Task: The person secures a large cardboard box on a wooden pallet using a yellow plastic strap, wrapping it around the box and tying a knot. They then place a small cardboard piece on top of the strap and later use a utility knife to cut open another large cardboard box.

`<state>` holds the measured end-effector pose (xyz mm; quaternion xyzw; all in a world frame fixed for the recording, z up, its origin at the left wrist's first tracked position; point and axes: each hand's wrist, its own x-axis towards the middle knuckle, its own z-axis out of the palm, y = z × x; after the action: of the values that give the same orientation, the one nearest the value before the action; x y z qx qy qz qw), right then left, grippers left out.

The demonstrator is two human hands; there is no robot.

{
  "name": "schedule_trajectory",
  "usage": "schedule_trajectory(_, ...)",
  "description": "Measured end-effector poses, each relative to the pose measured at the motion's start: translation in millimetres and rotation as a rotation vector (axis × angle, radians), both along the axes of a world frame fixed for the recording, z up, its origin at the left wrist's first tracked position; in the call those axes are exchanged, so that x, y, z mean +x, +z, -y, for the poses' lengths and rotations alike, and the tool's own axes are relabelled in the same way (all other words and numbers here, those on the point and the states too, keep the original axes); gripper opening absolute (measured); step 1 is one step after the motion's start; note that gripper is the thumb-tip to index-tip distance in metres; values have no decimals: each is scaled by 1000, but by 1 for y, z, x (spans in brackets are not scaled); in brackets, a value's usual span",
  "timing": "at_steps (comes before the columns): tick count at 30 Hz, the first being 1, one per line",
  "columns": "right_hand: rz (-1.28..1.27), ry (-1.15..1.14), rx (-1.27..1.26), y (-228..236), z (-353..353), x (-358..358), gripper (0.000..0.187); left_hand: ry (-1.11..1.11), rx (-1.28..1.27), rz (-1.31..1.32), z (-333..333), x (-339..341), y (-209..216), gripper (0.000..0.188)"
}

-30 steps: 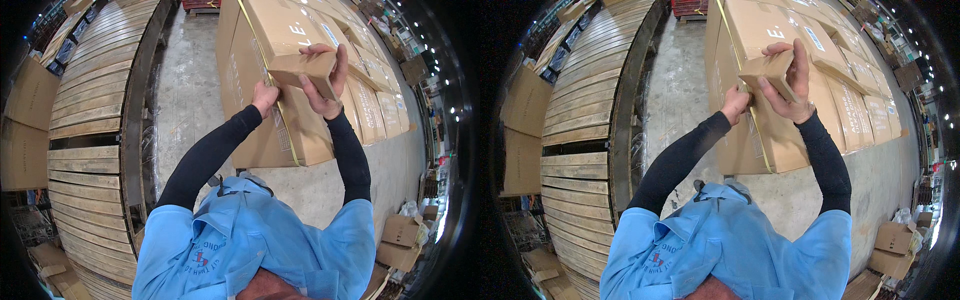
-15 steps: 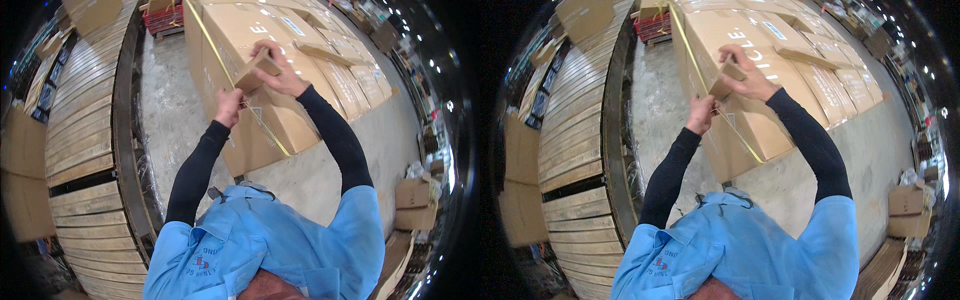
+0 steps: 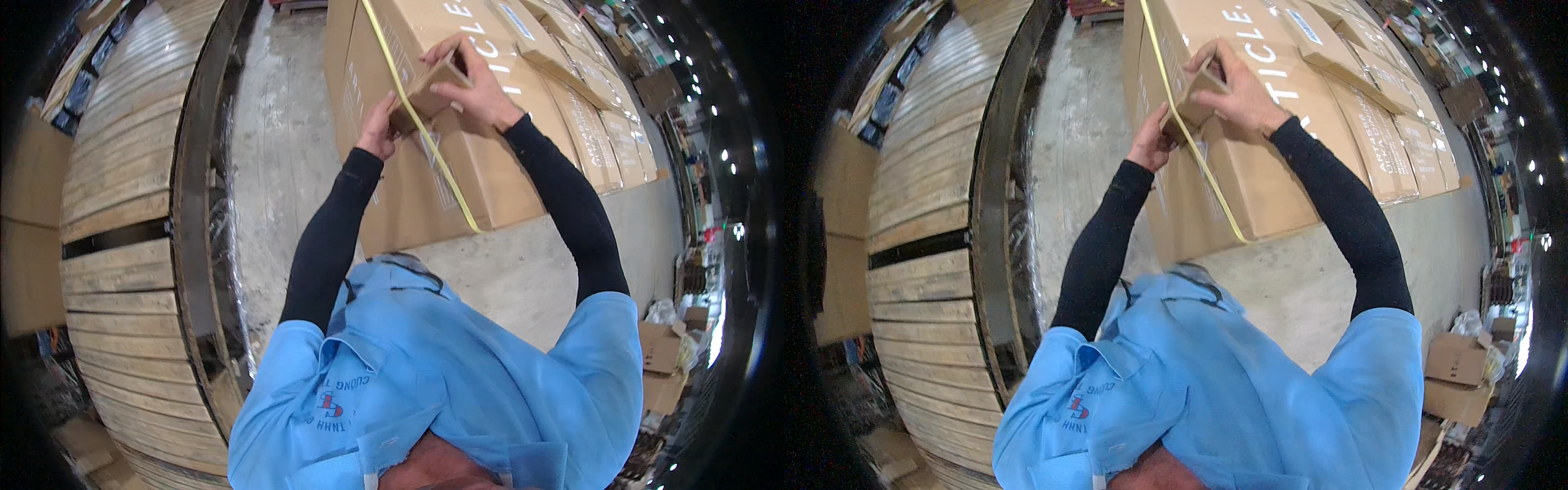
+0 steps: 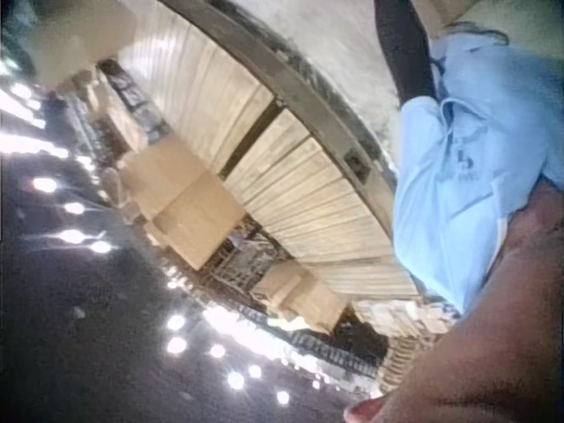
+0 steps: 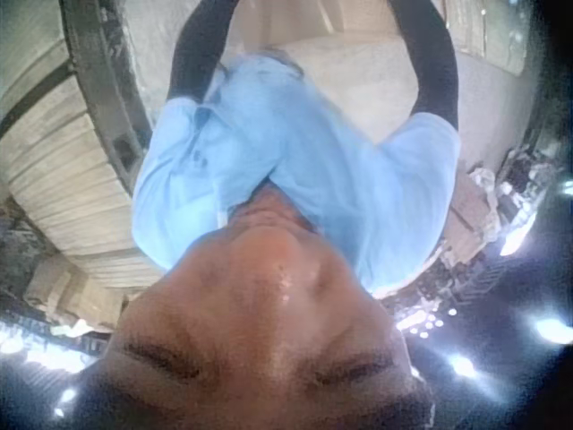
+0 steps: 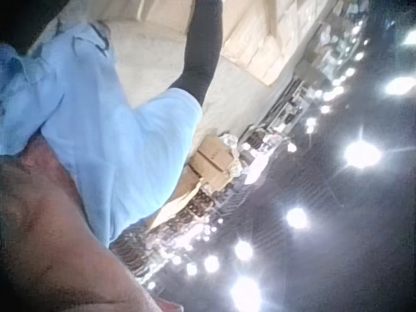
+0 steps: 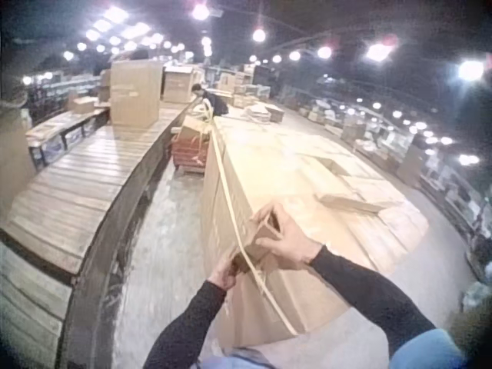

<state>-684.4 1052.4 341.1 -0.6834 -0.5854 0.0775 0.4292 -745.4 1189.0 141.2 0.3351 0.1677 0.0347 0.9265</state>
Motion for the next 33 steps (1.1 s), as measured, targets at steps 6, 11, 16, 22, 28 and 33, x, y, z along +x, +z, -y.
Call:
schedule_trajectory(6, 120, 107, -43, 6, 97, -83, 38, 60, 31, 115, 89, -111, 18, 40)
schedule_trajectory(11, 265, 164, 130, -11, 133, -123, 42, 393, 332, 213, 89, -94, 26, 31)
schedule_trajectory(16, -87, 409, -29, 4, 138, -78, 39, 520, 134, -85, 144, -148, 39, 33)
schedule_trajectory(22, -399, 749, -302, 26, 106, -44, 35, 529, 220, -195, 197, -185, 13, 38)
schedule_trajectory(28, -129, 829, -405, 42, 91, -49, 36, 207, 585, -280, 184, -189, 63, 49)
schedule_trajectory(33, 140, 595, -430, 70, 110, -65, 70, 80, 1216, -303, 116, -190, 66, 44)
